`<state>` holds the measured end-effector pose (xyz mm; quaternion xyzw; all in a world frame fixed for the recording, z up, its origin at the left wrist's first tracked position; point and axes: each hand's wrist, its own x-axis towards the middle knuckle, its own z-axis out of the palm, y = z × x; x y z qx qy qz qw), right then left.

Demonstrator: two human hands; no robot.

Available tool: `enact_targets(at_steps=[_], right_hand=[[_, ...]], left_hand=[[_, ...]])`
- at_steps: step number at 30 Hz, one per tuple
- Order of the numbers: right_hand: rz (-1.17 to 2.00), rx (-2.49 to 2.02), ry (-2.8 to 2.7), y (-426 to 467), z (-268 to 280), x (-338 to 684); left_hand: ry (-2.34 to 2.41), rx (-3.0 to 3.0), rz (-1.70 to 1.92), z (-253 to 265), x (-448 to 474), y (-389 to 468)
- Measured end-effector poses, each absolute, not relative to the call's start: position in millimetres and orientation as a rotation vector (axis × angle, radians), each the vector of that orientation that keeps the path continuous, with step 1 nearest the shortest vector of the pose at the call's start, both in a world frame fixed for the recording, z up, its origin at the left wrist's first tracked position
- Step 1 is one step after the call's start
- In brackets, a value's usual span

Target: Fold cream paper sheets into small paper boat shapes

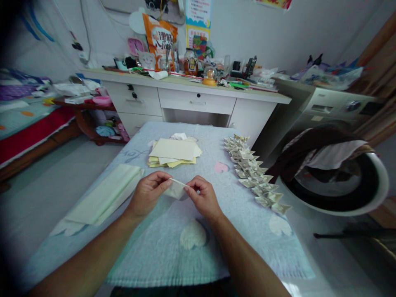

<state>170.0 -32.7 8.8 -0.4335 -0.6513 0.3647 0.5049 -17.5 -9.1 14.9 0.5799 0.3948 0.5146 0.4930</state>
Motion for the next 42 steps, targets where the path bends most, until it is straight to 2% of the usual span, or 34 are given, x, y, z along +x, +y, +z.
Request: enact_targets(at_steps=[9,16,23,30,35,42], right_hand=[[0.687,-1.111,-1.653,-32.4,14.3,175.0],[0.568,-1.095,-1.670,-30.6,6.5,172.9],[0.461,-1.312,-1.798,-23.3,-4.5,179.2],[0.402,-1.408,-1.940,-20.1,-6.5,183.8],[0.402,-1.286,-2.029,-21.9,-5.4,181.1],[0.379,-1.360,-2.189,-19.1,-11.5,178.2]], left_hand=[[1.053,2.055,1.248,27.3,-20.5,-15.0],[0.905,2.467,1.297,24.9,-18.1,-17.9],[0.812,2.903,0.942,11.9,-11.4,-22.9],[0.836,3.035,0.597,-1.6,0.7,-30.2],[0.809,3.020,0.558,-1.4,0.9,-31.3],[0.882,2.715,0.614,4.9,-2.3,-29.0]])
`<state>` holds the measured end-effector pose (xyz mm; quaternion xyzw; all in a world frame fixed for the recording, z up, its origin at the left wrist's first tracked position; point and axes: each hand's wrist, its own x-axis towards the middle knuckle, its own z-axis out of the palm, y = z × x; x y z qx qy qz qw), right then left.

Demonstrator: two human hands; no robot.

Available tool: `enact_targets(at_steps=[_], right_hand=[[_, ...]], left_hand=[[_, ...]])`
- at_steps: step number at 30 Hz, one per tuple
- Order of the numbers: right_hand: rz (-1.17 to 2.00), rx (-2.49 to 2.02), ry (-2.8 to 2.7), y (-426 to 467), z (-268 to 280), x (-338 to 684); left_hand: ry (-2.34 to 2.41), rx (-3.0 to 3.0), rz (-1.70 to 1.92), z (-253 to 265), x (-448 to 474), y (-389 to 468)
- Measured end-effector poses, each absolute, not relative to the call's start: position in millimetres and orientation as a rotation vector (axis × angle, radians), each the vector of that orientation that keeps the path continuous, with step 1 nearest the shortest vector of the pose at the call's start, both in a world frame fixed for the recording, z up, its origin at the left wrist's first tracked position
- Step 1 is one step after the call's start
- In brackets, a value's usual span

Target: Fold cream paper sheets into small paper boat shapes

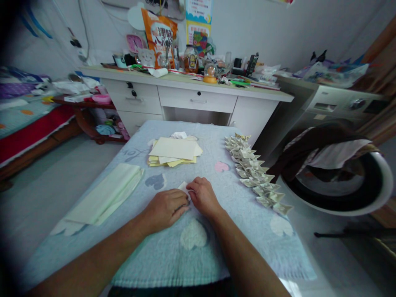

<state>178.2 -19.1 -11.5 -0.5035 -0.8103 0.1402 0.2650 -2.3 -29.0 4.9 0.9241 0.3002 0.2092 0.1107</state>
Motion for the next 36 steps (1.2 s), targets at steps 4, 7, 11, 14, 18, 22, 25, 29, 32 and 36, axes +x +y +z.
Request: enact_targets(at_steps=[4,7,11,14,18,22,25,29,32,36], right_hand=[[0.337,-1.439,-2.234,-19.3,-11.2,178.0],[0.325,-1.492,-2.259,-21.2,-8.8,177.0],[0.306,-1.535,-2.292,-24.7,-4.5,175.8],[0.292,-1.553,-2.307,-26.7,-2.5,177.2],[0.281,-1.552,-2.331,-28.4,-2.0,181.5],[0.293,-1.571,-2.316,-29.5,-2.3,183.0],[0.293,-1.611,-2.293,-29.0,-3.2,180.7],[0.267,-1.717,-2.225,-26.0,-4.2,177.1],[0.234,-1.819,-2.164,-22.6,-3.3,176.4],[0.186,-1.924,-2.107,-17.6,-1.5,175.1]], left_hand=[[1.043,2.536,0.712,3.0,-4.2,-19.8],[1.124,2.498,0.738,-2.5,-7.2,-14.1],[1.198,2.513,0.684,-11.0,-11.6,-10.1],[1.239,2.543,0.583,-14.4,-14.7,-7.9],[1.290,2.564,0.486,-15.7,-19.4,-4.5],[1.299,2.571,0.409,-17.2,-24.1,-1.8],[1.290,2.564,0.381,-17.4,-26.0,-1.1],[1.303,2.548,0.317,-15.1,-25.5,-1.5],[1.336,2.534,0.249,-12.9,-23.9,-1.9],[1.348,2.535,0.218,-11.5,-22.9,-2.0]])
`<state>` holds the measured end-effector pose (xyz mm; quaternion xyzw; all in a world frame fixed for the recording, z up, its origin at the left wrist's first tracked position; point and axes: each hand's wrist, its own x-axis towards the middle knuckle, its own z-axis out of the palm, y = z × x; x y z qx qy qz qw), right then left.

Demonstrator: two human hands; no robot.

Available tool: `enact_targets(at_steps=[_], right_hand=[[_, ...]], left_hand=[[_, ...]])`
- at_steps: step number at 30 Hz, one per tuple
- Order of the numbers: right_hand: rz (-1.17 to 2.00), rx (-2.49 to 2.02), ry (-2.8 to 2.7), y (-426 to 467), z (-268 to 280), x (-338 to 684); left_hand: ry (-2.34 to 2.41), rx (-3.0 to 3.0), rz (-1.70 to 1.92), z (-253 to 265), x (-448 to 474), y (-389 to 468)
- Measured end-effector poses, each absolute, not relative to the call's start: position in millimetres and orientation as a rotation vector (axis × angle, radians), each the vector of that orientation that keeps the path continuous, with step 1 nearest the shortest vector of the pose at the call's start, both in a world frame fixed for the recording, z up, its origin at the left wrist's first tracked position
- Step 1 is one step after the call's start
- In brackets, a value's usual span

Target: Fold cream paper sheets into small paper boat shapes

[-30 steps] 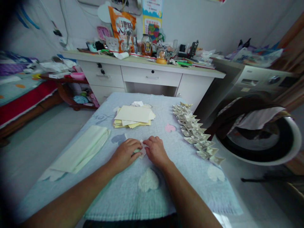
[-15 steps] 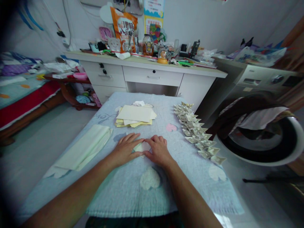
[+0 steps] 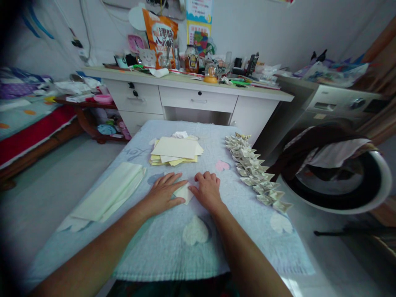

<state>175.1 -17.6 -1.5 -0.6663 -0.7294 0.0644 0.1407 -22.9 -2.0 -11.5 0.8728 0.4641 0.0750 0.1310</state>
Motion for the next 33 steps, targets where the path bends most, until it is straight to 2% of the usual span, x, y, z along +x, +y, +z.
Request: enact_targets(at_steps=[8,17,33], right_hand=[[0.044,-2.069,-2.032,-11.8,-0.5,165.3],[0.019,-2.079,-2.027,-12.1,-1.1,164.2],[0.019,-1.951,-2.102,-20.3,-2.6,170.4]], left_hand=[[1.322,2.526,0.270,-16.0,-24.1,-1.2],[1.337,2.373,0.637,-7.3,-22.4,2.4],[1.184,2.393,0.681,-4.2,-16.8,-1.0]])
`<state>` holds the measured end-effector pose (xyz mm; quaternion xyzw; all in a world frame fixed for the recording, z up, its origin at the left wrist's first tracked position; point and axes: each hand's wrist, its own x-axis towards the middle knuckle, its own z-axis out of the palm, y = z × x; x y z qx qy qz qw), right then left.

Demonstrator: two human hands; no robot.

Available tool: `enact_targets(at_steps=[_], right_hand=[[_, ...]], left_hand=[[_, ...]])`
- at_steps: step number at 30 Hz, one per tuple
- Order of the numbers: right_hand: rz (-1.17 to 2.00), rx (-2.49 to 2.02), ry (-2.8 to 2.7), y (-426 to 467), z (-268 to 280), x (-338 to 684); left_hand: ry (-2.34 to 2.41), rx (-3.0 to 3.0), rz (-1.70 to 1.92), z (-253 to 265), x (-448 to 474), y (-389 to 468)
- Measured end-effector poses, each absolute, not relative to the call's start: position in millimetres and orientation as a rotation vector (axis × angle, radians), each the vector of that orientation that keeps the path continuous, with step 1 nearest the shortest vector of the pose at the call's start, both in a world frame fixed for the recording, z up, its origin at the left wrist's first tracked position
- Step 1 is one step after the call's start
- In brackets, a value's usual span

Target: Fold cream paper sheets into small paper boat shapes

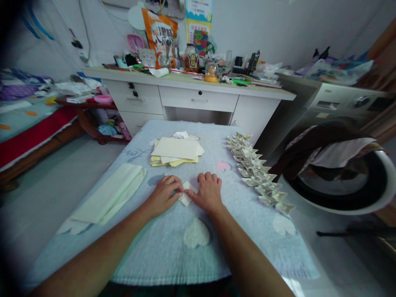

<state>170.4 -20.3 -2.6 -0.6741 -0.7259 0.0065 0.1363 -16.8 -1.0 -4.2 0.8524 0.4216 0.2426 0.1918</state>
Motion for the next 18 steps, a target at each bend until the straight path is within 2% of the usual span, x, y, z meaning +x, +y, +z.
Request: enact_targets(at_steps=[18], right_hand=[[-0.021,-2.142,-1.974,-11.0,0.3,161.2]], left_hand=[[1.303,2.443,0.602,-10.1,-8.3,-10.3]])
